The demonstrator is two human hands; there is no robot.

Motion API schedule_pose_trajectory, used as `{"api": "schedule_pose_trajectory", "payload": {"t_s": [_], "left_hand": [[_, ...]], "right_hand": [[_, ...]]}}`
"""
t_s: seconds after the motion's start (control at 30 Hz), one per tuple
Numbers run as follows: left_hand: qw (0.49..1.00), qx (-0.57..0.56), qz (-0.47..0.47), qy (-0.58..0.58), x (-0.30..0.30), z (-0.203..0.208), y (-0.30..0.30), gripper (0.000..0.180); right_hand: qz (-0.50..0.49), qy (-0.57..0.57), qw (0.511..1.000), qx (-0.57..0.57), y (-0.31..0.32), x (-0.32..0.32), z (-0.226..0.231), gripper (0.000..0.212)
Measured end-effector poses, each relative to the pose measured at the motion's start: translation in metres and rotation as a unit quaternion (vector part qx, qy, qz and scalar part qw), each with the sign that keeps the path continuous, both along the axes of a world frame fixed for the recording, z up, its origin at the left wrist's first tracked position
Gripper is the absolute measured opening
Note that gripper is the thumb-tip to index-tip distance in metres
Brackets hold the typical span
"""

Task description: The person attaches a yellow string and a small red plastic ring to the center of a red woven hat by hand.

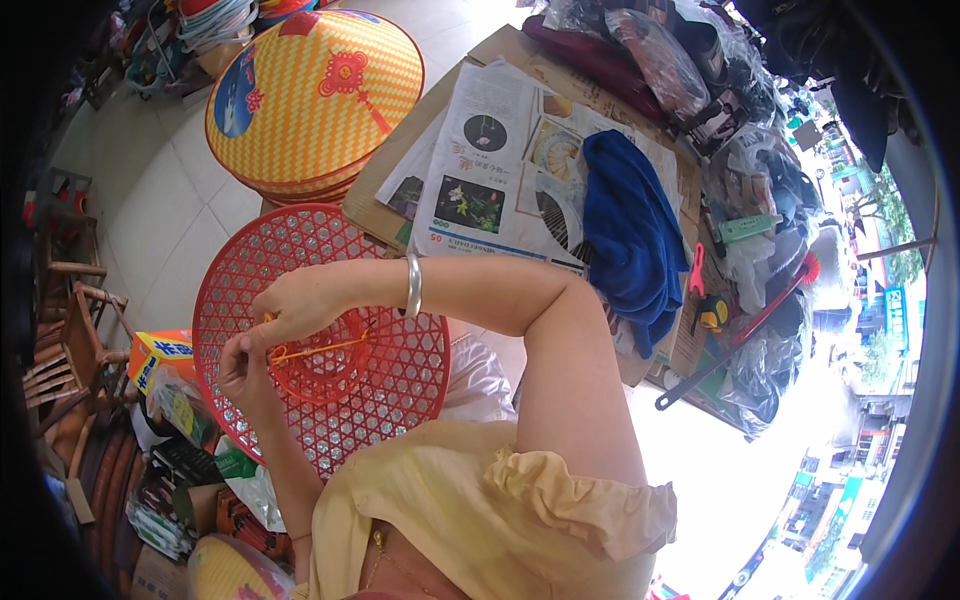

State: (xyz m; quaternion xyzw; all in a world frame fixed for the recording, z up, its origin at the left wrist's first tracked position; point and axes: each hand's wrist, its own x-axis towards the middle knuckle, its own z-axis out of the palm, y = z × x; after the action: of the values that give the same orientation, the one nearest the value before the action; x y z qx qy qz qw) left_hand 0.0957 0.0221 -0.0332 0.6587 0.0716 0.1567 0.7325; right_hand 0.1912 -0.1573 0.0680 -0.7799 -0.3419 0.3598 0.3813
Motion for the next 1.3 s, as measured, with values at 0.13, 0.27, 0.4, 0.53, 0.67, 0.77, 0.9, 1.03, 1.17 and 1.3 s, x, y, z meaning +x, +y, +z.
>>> {"api": "schedule_pose_trajectory", "payload": {"t_s": [0.13, 0.27, 0.4, 0.53, 0.67, 0.77, 0.9, 1.03, 1.17, 1.3], "left_hand": [[0.998, 0.056, -0.017, -0.015, 0.0, 0.005, -0.003, 0.009], [0.996, 0.084, -0.013, -0.022, 0.001, 0.007, -0.003, 0.009], [0.998, 0.069, -0.003, -0.016, 0.0, 0.007, -0.001, 0.009], [0.997, 0.074, 0.007, 0.002, 0.0, 0.005, 0.004, 0.009], [0.997, 0.072, 0.013, 0.004, -0.001, 0.007, 0.005, 0.008], [0.998, 0.068, 0.011, 0.002, -0.001, 0.007, 0.005, 0.008], [0.997, 0.074, 0.014, -0.005, -0.001, 0.006, 0.005, 0.008], [0.997, 0.072, 0.014, -0.014, 0.0, 0.006, 0.004, 0.009], [0.997, 0.069, 0.015, -0.01, 0.001, 0.009, 0.003, 0.009], [0.998, 0.052, 0.017, -0.012, 0.001, 0.01, 0.003, 0.009]], "right_hand": [[-0.017, -0.082, 0.996, -0.007, 0.0, -0.002, 0.002, 0.034], [-0.023, -0.115, 0.993, 0.025, -0.002, 0.0, -0.002, 0.03], [-0.017, -0.099, 0.994, 0.032, -0.003, 0.005, -0.006, 0.028], [-0.014, -0.103, 0.995, 0.013, -0.008, 0.007, 0.0, 0.026], [0.01, -0.139, 0.99, -0.029, -0.009, 0.008, 0.0, 0.024], [0.026, -0.114, 0.991, -0.06, -0.008, 0.01, -0.006, 0.022], [0.03, -0.117, 0.991, -0.058, -0.005, 0.005, -0.012, 0.022], [0.011, -0.098, 0.995, -0.003, -0.002, 0.004, -0.024, 0.024], [0.007, 0.005, 0.999, 0.05, 0.0, 0.009, -0.03, 0.027], [-0.021, 0.029, 0.998, 0.056, -0.001, 0.011, -0.027, 0.029]]}}
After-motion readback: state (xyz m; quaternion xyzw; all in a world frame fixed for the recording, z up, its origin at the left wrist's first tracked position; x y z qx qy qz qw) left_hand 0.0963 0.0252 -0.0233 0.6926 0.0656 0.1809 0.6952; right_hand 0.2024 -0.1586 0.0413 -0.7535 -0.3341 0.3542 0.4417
